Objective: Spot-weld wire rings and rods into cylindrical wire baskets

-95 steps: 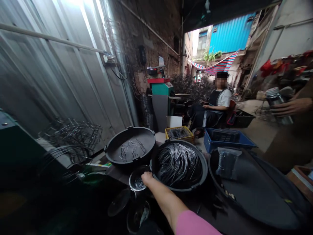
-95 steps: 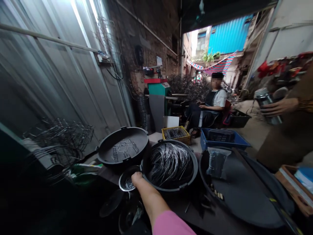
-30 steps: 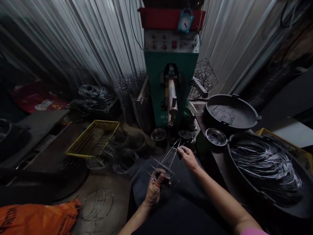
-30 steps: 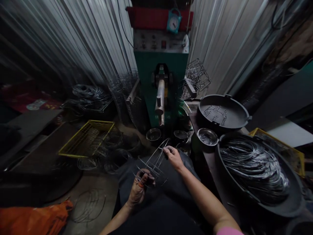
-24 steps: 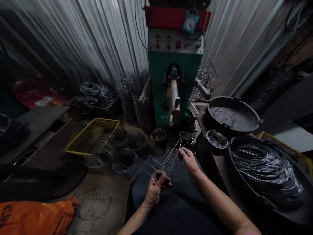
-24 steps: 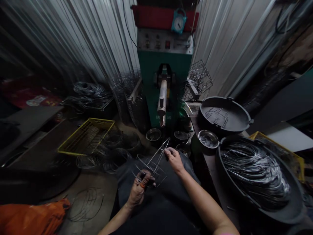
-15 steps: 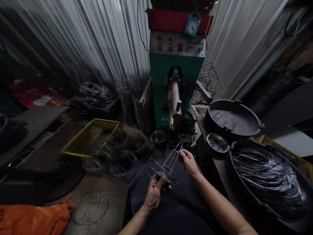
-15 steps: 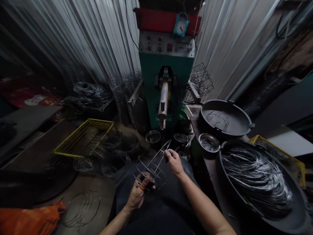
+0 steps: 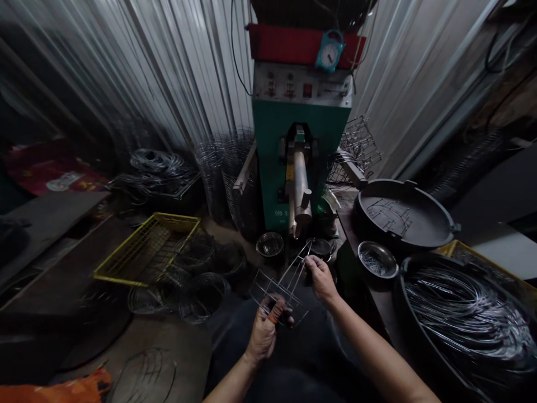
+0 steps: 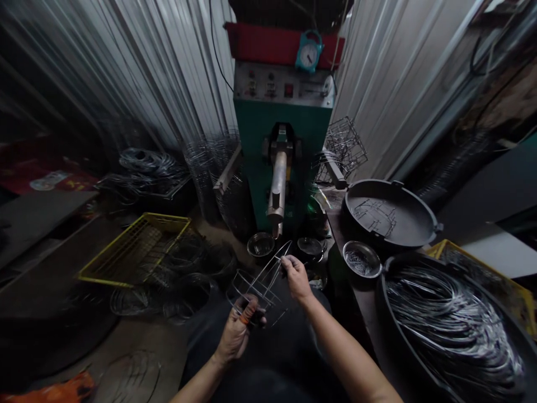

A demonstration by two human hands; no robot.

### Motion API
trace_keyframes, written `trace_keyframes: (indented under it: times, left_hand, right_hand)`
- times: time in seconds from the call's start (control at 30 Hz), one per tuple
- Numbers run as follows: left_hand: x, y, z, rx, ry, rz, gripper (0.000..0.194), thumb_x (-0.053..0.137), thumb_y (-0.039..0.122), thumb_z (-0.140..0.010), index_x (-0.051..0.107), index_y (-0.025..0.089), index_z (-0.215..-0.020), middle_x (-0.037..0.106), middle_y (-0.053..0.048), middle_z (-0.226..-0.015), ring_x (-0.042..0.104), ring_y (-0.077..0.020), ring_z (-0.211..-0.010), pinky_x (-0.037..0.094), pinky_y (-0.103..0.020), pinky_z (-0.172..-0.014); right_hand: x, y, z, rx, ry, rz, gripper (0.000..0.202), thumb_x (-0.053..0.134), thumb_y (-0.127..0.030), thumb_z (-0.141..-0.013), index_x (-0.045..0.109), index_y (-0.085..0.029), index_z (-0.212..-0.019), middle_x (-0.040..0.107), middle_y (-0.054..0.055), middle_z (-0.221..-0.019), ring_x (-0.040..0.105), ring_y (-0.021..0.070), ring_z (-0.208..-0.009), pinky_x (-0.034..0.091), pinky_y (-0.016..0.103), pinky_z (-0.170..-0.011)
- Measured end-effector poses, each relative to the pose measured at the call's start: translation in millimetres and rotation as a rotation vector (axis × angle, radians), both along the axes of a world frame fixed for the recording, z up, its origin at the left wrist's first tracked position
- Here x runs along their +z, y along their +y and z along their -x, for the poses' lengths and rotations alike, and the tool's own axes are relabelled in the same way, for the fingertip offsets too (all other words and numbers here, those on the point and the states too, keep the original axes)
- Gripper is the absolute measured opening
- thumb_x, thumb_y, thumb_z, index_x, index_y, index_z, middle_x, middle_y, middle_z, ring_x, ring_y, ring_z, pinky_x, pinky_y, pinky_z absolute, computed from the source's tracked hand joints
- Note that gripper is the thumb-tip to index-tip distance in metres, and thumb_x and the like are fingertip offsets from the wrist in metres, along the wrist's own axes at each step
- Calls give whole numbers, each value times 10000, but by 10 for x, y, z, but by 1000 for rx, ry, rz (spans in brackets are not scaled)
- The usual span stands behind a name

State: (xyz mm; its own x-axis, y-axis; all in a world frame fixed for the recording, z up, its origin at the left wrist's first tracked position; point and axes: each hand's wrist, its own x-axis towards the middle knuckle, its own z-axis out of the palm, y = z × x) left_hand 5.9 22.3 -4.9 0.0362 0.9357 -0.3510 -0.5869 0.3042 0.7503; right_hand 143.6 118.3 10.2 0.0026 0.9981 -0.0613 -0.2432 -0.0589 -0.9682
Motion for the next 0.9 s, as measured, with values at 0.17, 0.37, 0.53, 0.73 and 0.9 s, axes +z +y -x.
trace_keyframes:
  times: [0.17, 0.37, 0.53, 0.73, 0.9]
  left_hand:
    - [50, 179, -18, 24, 13, -15, 308, 665, 382, -652, 497, 177, -809, 607, 19, -608, 574, -122, -499, 438, -229, -472]
    - [131, 297, -32, 38, 32, -25, 317, 674, 389, -635, 500, 175, -791, 612, 15, -607, 575, -126, -496, 423, -220, -451]
    - [93, 269, -32, 47, 28, -22, 323, 666, 390, -645, 491, 180, -817, 620, 17, -616, 579, -129, -496, 419, -220, -443]
    - [84, 287, -51, 58, 20, -27, 330, 673, 391, -635, 497, 175, -812, 616, 19, -615, 580, -125, -492, 419, -217, -451]
    - [141, 366, -68, 74, -7, -17, 369, 691, 388, -612, 495, 176, -841, 616, 17, -605, 582, -131, -487, 409, -216, -443]
  right_hand:
    - [3, 198, 18, 0, 22, -10, 290, 585, -430, -710, 490, -176, -607, 392, -52, -530, 342, 67, -467, 292, 200, -448]
    - [-10, 362, 12, 16, -9, -7, 311, 585, -463, -693, 484, -178, -625, 401, -46, -543, 358, 72, -467, 312, 201, -445]
    - [13, 373, -23, 64, -18, -9, 305, 592, -449, -694, 486, -174, -617, 415, -44, -543, 375, 72, -477, 323, 203, -456]
    - [68, 378, -17, 66, 42, 1, 301, 610, -428, -682, 476, -171, -601, 406, -53, -523, 360, 66, -457, 308, 205, -444]
    - [155, 446, -3, 58, 49, 26, 330, 631, -441, -649, 454, -173, -571, 398, -59, -496, 350, 63, -436, 290, 205, -424]
